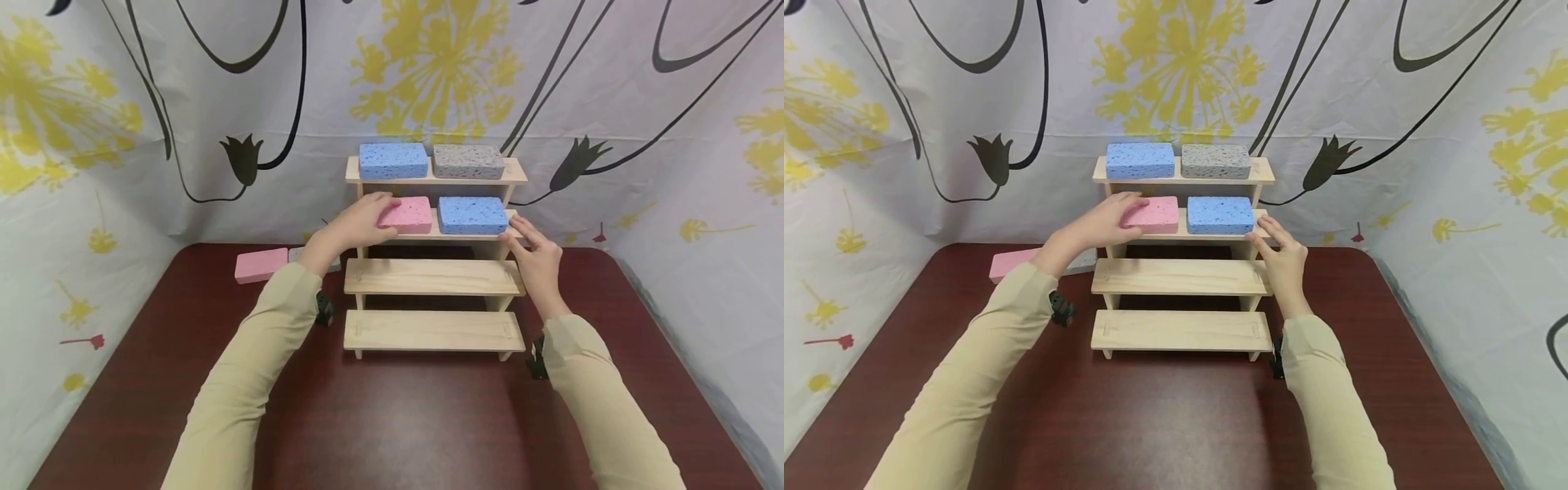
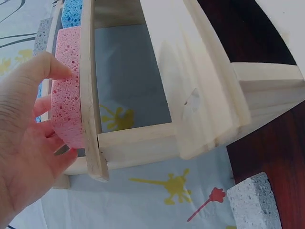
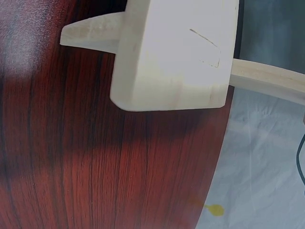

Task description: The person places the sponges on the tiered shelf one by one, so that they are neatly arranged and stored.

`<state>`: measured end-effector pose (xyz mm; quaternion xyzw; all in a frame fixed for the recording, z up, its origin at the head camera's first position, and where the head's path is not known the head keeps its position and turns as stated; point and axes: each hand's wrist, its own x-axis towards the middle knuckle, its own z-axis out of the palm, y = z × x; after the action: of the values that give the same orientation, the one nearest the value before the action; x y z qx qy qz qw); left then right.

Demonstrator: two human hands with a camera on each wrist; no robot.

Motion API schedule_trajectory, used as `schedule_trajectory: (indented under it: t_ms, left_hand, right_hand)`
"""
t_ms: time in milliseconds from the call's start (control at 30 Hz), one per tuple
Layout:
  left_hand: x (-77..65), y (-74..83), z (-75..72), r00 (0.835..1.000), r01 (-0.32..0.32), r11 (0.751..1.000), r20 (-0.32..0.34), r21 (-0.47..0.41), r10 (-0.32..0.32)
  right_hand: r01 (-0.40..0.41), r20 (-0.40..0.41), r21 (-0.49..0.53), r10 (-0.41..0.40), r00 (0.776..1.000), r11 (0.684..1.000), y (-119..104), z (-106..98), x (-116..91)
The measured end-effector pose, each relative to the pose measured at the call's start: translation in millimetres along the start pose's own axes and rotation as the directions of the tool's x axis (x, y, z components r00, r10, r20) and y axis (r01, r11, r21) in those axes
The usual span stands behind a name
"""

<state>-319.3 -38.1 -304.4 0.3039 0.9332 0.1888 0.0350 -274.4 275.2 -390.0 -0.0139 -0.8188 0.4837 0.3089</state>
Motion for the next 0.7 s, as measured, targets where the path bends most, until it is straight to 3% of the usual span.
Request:
schedule_trajectory:
  t_ms: [100, 200, 400, 533, 700]
  left_hand:
    - [-6.9, -3.8, 1.5, 0.999, -0.029, 0.999, -0.039, -0.014, 0.029]
    - [-15.9, -11.1, 4.1, 0.991, -0.059, 0.997, -0.125, -0.051, 0.053]
    - [-37.3, -34.7, 6.3, 0.952, -0.095, 0.983, -0.305, -0.159, 0.043]
    - [-53.9, -55.1, 7.9, 0.930, -0.063, 0.976, -0.368, -0.210, -0.019]
    - [-74.9, -85.7, 15.6, 0.934, 0.046, 0.976, -0.338, -0.215, -0.119]
  right_hand:
    - [0.003, -0.007, 0.000, -0.003, 1.000, 1.000, 1, 0, 0]
    - [0.005, -0.003, -0.003, -0.005, 1.000, 1.000, 2, 1, 0]
    - [-0.003, -0.008, -0.008, 0.003, 1.000, 1.000, 2, 1, 0]
    - [-0.004, 0.000, -0.003, 0.004, 1.000, 1.000, 0, 1, 0]
    - [-0.003, 0.000, -0.006, 0.003, 1.000, 1.000, 0, 1, 0]
